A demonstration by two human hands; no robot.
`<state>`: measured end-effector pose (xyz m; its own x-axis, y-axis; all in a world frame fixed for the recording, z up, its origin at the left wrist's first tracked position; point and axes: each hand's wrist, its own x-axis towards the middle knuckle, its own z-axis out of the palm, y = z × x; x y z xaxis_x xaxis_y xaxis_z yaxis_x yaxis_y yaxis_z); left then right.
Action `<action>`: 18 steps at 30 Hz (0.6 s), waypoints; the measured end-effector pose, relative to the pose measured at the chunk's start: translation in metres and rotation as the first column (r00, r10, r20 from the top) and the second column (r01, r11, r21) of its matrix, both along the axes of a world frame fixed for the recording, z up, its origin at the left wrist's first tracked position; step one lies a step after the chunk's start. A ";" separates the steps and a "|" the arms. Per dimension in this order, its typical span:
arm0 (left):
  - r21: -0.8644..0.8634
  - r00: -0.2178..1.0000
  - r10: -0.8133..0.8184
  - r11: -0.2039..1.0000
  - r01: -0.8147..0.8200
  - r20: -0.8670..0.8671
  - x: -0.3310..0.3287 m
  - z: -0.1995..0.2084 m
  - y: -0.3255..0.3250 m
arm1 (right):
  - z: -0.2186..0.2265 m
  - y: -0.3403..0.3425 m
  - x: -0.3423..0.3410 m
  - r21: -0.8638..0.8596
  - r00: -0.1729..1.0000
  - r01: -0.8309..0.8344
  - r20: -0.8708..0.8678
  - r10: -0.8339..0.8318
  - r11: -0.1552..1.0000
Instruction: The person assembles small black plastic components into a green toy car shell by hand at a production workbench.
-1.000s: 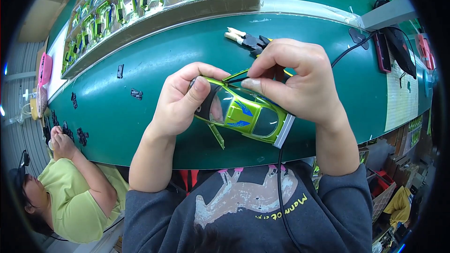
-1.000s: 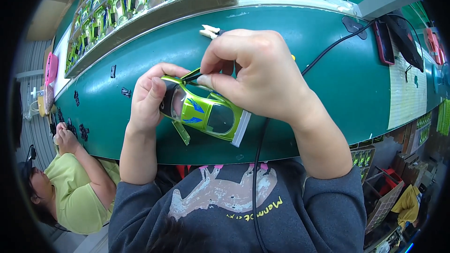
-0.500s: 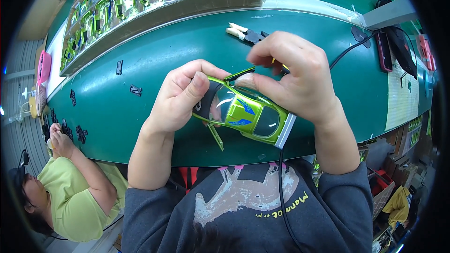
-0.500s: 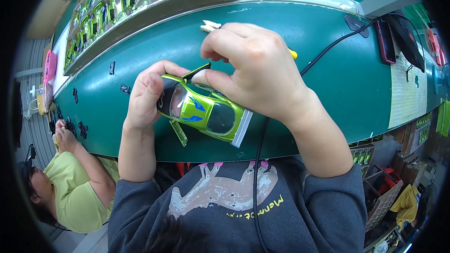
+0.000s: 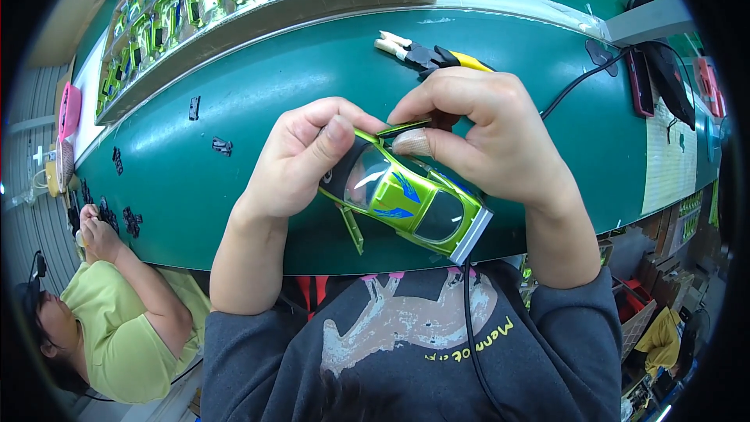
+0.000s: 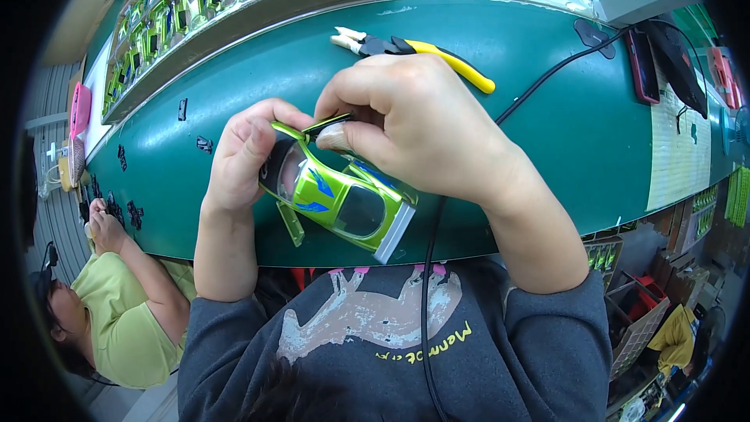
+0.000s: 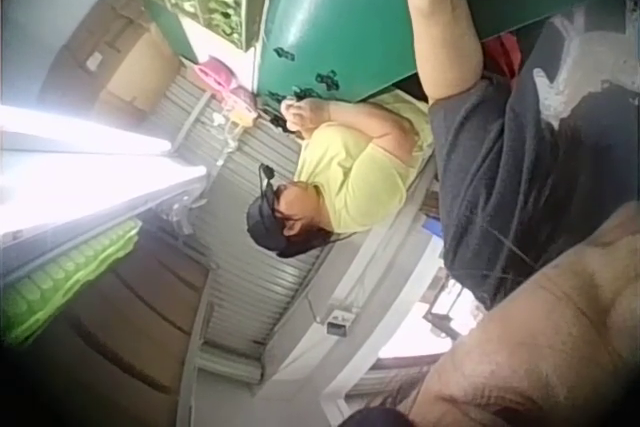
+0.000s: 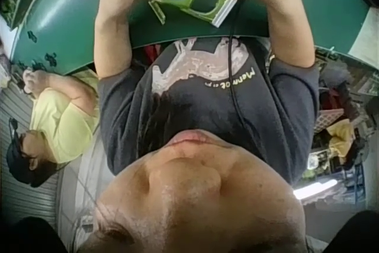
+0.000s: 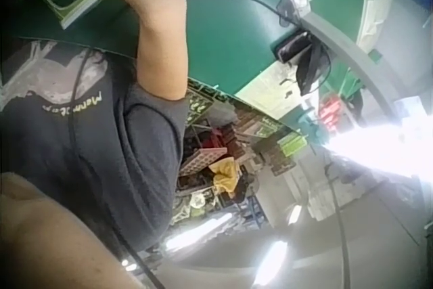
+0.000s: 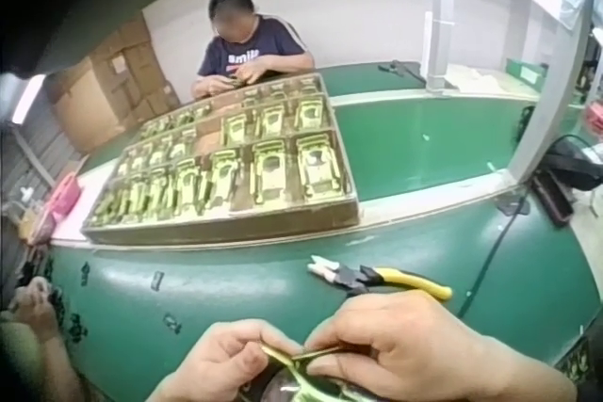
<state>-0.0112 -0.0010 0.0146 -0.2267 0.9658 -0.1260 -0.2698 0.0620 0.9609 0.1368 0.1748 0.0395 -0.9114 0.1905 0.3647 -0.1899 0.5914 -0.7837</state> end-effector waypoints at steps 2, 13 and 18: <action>-0.065 0.998 -0.039 0.997 0.036 -0.039 -0.002 0.001 -0.002 | 0.001 -0.002 0.001 -0.045 0.999 0.008 0.032 -0.006 0.999; -0.057 0.999 0.031 0.998 -0.029 0.038 -0.002 0.002 0.000 | -0.009 -0.001 -0.004 0.005 0.998 0.024 0.059 -0.024 1.000; -0.057 0.998 0.018 0.998 -0.015 0.053 -0.003 0.002 0.000 | -0.012 0.003 -0.005 0.202 0.996 -0.003 -0.087 0.021 0.979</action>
<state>-0.0145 -0.0007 0.0165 -0.2338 0.9531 -0.1924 -0.3225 0.1107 0.9401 0.1318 0.1775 0.0278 -0.8756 0.0937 0.4739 -0.2617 0.7327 -0.6283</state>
